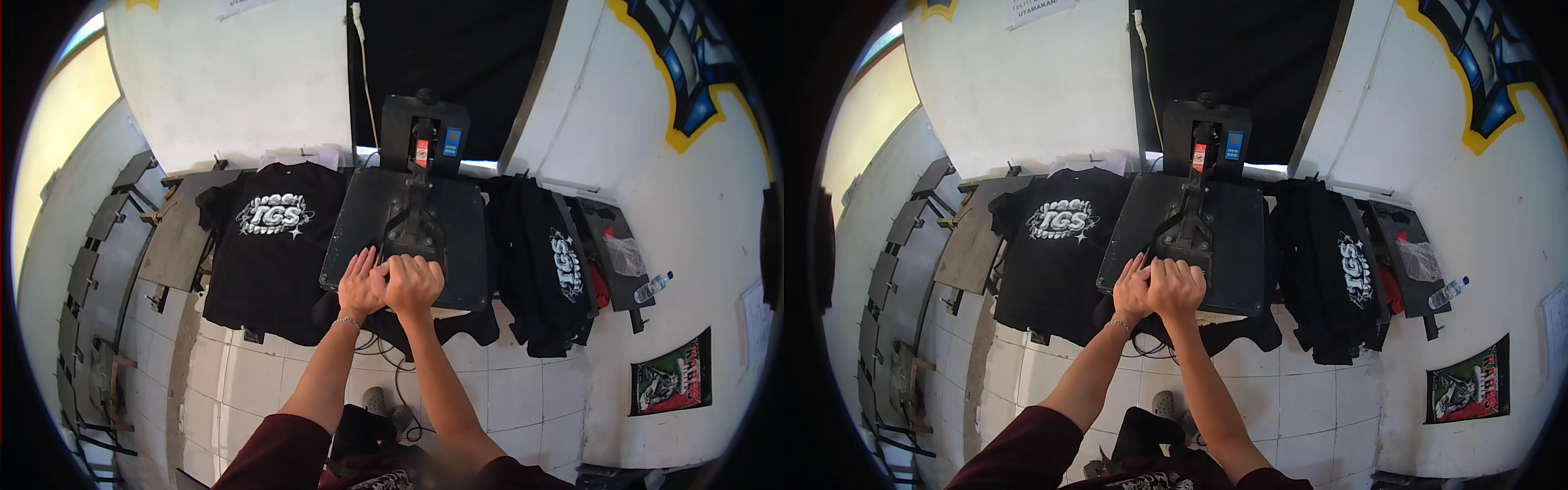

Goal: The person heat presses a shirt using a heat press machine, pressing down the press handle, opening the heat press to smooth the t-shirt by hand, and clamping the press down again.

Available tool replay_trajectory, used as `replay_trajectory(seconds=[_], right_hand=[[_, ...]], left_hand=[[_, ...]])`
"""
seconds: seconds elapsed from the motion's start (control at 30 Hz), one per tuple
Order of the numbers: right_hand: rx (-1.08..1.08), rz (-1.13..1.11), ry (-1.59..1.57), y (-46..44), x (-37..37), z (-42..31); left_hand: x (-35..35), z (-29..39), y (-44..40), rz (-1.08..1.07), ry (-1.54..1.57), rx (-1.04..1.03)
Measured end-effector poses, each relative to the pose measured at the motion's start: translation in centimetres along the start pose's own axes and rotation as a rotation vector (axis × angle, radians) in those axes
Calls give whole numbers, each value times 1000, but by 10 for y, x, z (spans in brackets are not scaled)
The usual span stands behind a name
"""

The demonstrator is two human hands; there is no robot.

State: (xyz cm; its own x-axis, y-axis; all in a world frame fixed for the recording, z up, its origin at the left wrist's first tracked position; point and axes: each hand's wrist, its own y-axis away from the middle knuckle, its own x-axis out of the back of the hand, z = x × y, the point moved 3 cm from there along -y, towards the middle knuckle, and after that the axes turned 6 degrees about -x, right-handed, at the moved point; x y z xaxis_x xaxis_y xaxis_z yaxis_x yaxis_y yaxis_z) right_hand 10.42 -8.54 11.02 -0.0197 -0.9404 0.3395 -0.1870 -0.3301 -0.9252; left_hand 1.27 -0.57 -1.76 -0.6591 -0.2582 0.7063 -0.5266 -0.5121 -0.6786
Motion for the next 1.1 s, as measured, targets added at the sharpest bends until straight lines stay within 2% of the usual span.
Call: replay_trajectory(seconds=[0.8, 1.1], right_hand=[[-9, -13, -6, -3, 2, -1], [-6, -17, -2, -2, 1, 0]], left_hand=[[2, 1, -1, -24, 76, 61], [-2, -2, 1, -23, 19, 13]])
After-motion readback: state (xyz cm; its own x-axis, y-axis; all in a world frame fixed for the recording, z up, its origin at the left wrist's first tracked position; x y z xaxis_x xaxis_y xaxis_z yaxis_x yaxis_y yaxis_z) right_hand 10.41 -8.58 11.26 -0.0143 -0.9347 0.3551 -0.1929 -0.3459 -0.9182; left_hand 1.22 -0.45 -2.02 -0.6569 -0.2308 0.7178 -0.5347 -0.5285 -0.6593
